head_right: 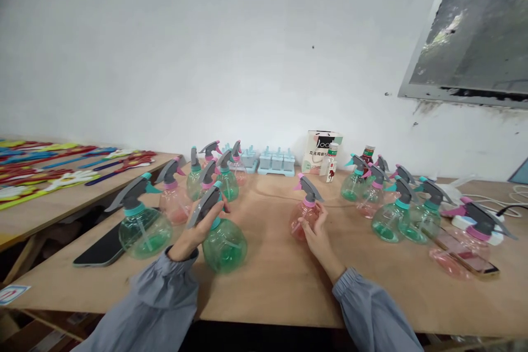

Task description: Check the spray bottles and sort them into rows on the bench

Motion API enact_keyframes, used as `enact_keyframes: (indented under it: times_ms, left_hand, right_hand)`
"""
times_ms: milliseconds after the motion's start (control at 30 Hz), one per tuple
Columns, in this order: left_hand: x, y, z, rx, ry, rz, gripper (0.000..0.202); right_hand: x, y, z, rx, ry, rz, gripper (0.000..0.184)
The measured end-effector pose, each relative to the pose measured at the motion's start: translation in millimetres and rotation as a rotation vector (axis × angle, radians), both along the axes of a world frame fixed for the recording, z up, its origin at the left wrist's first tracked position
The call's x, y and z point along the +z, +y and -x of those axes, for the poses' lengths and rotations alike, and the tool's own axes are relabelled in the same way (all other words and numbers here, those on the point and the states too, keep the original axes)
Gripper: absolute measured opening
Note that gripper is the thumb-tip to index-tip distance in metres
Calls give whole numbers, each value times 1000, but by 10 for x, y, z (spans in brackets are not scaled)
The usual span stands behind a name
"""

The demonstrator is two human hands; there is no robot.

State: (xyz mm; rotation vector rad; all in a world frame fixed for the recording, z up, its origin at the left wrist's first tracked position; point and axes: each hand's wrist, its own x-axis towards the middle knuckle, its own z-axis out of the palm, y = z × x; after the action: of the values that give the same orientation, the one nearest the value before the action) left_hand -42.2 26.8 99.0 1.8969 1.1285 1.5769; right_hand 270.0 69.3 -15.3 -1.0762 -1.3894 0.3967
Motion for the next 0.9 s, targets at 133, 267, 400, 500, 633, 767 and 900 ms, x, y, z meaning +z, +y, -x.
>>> enact_keyframes:
  times_ms: [133,267,400,500,633,767,900]
  left_hand:
    - [27,-22,9,-85,97,20,33]
    - [11,-39,8,-24,59,8,36]
    - [8,-78,106,26,92,7,32]
    - [18,-120,265,102,112,0,37]
    - [-42,-132,477,260,32,7,32]
    - [-158,-73,557,496,-107,-37,33]
    - [-219,21,523,711,-158,-137,37]
  right_hand:
    - [20,-7,18,14,-4,27,68]
    - [23,-9,25,15,10,52,71]
    - [16,-21,31,27,-17,62,74]
    - [13,-26,33,35,-40,34,74]
    - [8,-23,32,49,-35,14,72]
    - [12,-37,34,50,-42,28,73]
    - [30,-67,33,43,-55,37,74]
